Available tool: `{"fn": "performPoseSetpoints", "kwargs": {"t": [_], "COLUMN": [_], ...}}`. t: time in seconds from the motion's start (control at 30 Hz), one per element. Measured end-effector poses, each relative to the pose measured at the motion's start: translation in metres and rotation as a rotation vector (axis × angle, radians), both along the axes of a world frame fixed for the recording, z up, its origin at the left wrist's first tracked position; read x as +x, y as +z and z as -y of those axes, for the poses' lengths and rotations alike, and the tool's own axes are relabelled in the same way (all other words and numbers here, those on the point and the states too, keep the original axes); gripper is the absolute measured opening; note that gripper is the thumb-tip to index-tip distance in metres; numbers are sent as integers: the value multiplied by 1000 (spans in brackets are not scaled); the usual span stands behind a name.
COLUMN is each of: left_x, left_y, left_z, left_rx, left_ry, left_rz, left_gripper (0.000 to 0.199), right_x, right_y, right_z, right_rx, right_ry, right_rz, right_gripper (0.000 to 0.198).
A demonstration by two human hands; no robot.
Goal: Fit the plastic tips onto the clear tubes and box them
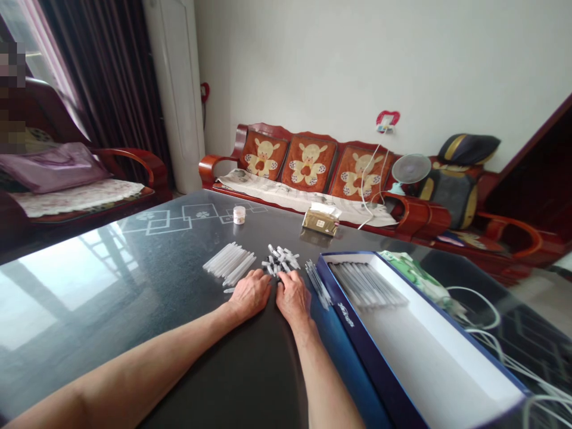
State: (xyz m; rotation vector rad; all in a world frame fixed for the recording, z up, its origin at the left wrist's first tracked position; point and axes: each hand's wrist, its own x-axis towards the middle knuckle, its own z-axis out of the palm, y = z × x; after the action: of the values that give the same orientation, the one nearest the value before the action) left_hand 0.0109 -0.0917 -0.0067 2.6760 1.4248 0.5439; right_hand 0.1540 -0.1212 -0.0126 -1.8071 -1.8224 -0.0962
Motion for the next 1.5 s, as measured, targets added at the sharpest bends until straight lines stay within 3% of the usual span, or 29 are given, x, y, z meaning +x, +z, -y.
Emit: {"fn": "performPoseSetpoints", "kwargs": {"t": [0.17,0.3,0.4,0.67,0.9,0.97,1.17,1.5], "left_x": [-2,-3,-2,-1,0,0,0,-1], "left_y": [2,4,4,-2,1,1,1,4], "left_z": [2,4,4,-1,0,0,-1,0], "left_rx": [-2,-6,-7,20,-18,-25,-40,-58], "left_ry": [-7,-10,-14,-19,-22,-22,-40,-50], "left_rz": [10,5,1,28,19,19,20,27], "left_gripper": [25,26,26,24,25,24,24,27], "right_x": [1,9,15,7,24,31,27,31], "right_y": [-6,-12,-13,-12,-14,-9,7,7], "right_z": [-3,-9,-12,-8,-12,-9,6,5], "right_rx": [45,209,255,150,352,310,-80,-103], "right_ry": [-18,-63,-94,30,-175,-251,-428,-407], "right_rz": [-49,-279,-396,-223,-292,-183,170,120], "right_gripper": [17,23,24,22,27,30,27,19]}}
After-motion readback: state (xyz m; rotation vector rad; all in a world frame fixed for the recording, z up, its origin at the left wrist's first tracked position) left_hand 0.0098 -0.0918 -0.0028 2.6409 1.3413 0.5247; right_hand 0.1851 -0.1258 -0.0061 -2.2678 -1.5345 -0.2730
